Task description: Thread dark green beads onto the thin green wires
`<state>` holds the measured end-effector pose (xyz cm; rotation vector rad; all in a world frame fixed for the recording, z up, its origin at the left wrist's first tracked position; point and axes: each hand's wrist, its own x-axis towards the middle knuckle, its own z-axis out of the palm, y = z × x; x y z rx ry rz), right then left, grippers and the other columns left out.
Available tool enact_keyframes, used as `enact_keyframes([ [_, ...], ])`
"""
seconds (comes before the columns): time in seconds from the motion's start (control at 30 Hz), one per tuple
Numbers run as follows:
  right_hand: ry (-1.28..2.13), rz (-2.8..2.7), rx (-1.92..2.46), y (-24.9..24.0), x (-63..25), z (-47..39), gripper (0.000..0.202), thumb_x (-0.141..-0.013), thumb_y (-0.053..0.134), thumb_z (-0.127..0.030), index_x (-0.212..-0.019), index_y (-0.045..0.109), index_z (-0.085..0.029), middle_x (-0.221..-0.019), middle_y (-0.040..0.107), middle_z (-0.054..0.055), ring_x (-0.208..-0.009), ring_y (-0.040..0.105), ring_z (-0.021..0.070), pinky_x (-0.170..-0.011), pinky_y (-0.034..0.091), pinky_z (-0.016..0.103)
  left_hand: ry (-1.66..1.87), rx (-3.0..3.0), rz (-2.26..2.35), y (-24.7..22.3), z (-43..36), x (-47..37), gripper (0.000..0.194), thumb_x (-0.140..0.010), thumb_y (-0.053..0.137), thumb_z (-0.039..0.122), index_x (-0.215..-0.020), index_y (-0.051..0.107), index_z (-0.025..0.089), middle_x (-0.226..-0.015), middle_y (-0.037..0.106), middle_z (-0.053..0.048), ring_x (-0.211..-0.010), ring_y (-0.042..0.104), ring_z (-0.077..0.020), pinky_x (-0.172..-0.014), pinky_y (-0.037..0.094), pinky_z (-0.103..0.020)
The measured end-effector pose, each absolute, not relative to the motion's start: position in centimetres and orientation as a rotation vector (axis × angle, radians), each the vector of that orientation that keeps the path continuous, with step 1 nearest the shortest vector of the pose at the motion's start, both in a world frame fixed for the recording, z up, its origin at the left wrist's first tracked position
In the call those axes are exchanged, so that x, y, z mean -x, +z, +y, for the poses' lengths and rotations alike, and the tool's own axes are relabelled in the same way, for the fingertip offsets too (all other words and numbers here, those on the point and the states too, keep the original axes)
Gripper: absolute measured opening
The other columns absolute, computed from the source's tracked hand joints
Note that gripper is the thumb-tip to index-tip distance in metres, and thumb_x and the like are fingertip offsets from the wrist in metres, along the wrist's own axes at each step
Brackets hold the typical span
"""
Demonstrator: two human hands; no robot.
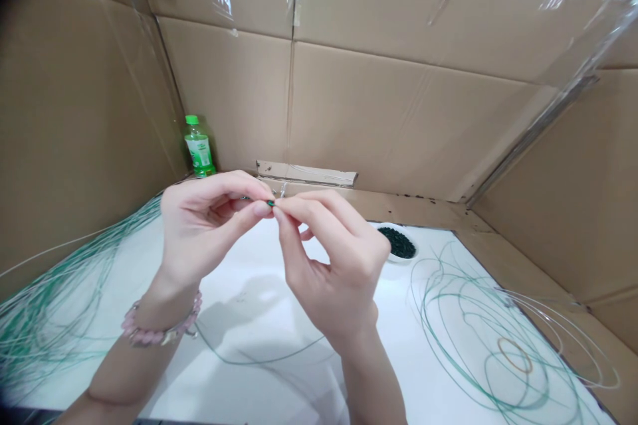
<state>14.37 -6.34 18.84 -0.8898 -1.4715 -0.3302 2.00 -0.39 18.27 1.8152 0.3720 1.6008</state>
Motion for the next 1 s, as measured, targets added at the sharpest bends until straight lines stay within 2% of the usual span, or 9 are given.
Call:
enact_keyframes([
  [0.33, -0.285, -1.495, 0.933, 19.1, -14.3, -6.8, 0.020, -0.073, 0.063, -0.003, -0.076, 0.065, -0.023, -0.067, 0.064, -0.001, -0.057, 0.056, 0.0112, -0.043, 0.051, 0.023, 1.600, -1.776, 0.346, 18.1, -0.5, -2.3, 0.004, -0.074, 0.069, 0.023, -0.076, 0.068, 0.019, -0.075, 0.070, -0.001, -0.066, 0.065, -0.0121, -0.060, 0.057, -0.020],
  [0.53, -0.320, -1.499, 0.928, 19.1, -14.2, -6.8, 0.021, -0.071, 0.064, -0.002, -0.074, 0.065, -0.022, -0.066, 0.063, -0.001, -0.056, 0.055, 0.0105, -0.042, 0.049, 0.022, 1.608, -1.787, 0.327, 18.0, -0.5, -2.3, 0.001, -0.076, 0.068, 0.018, -0.076, 0.068, 0.018, -0.075, 0.069, -0.001, -0.067, 0.065, -0.0111, -0.060, 0.057, -0.019],
  [0.8, -0.384, -1.569, 0.906, 19.0, -15.2, -6.7, 0.025, -0.072, 0.065, -0.002, -0.078, 0.066, -0.026, -0.070, 0.067, -0.002, -0.056, 0.058, 0.0108, -0.047, 0.050, 0.023, 1.601, -1.828, 0.349, 18.2, -0.5, -1.9, 0.004, -0.073, 0.070, 0.020, -0.077, 0.070, 0.020, -0.074, 0.070, -0.001, -0.066, 0.065, -0.0124, -0.061, 0.057, -0.021],
  [1.0, -0.291, -1.503, 0.906, 18.6, -15.4, -6.7, 0.018, -0.071, 0.072, -0.011, -0.076, 0.067, -0.028, -0.066, 0.068, -0.005, -0.052, 0.061, 0.0125, -0.045, 0.053, 0.025, 1.494, -1.812, 0.368, 18.2, -0.1, -1.5, 0.003, -0.074, 0.070, 0.021, -0.073, 0.070, 0.019, -0.072, 0.070, -0.002, -0.066, 0.065, -0.0137, -0.058, 0.056, -0.022],
])
